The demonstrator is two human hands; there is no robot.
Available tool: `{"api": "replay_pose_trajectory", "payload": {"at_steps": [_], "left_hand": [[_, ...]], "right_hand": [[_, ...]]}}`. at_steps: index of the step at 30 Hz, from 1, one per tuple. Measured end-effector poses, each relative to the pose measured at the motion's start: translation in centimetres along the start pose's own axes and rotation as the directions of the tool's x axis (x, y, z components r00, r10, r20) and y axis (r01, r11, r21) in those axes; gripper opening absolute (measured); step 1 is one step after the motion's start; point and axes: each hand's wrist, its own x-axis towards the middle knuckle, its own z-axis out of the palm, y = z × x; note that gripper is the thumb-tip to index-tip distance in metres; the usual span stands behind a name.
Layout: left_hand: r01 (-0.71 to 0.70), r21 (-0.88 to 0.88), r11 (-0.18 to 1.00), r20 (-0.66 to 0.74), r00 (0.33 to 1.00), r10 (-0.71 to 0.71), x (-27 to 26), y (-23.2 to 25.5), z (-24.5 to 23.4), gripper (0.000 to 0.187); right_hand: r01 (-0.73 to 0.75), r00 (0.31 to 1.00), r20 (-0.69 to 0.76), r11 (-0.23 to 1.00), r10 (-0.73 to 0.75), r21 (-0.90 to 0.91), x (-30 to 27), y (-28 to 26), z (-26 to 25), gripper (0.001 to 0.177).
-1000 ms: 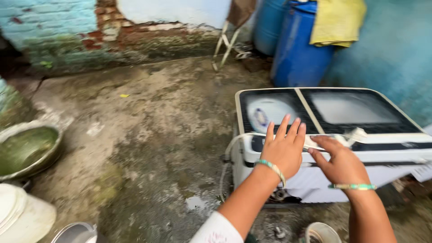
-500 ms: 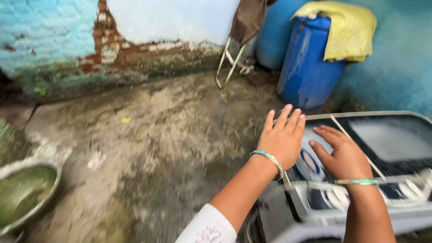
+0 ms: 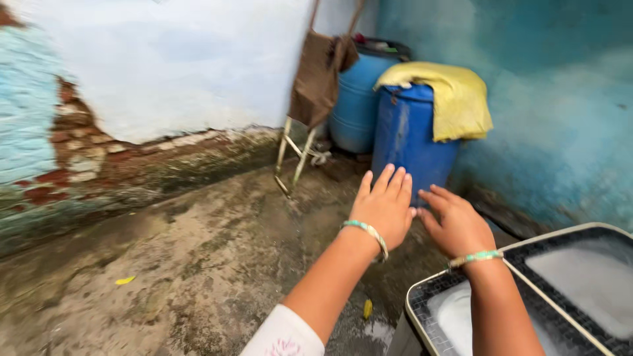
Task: The person uses a cup to pour water from a blue barrel into a white bucket and then pours the water into the back of a washing machine while manipulating internal components and a cloth.
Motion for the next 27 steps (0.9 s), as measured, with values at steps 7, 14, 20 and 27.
{"api": "replay_pose_trajectory", "payload": {"at_steps": [7,14,20,27], "left_hand": [[-0.106,-0.044,0.993,0.047,0.993,0.108,-0.9,-4.6,3.7,0.069],[-0.197,-0.158,0.968,0.114,0.970,0.216,1.0,-10.8,4.0,0.070],[-0.179,-0.133,0.975,0.052,0.981,0.187,1.9,-15.7,4.2,0.068],[0.027,-0.047,0.999,0.020,0.999,-0.026,6.7,-24.8,4.1,0.068]], "right_hand": [[-0.054,0.997,-0.068,0.993,0.047,-0.109,-1.2,-0.2,4.7,0.043],[-0.446,0.895,-0.106,0.882,0.434,-0.155,1.2,-4.5,6.0,0.046],[-0.284,0.957,-0.117,0.942,0.266,-0.179,5.3,-7.5,8.9,0.045],[-0.077,0.997,-0.033,0.959,0.070,-0.273,14.7,-9.1,14.6,0.047]]}}
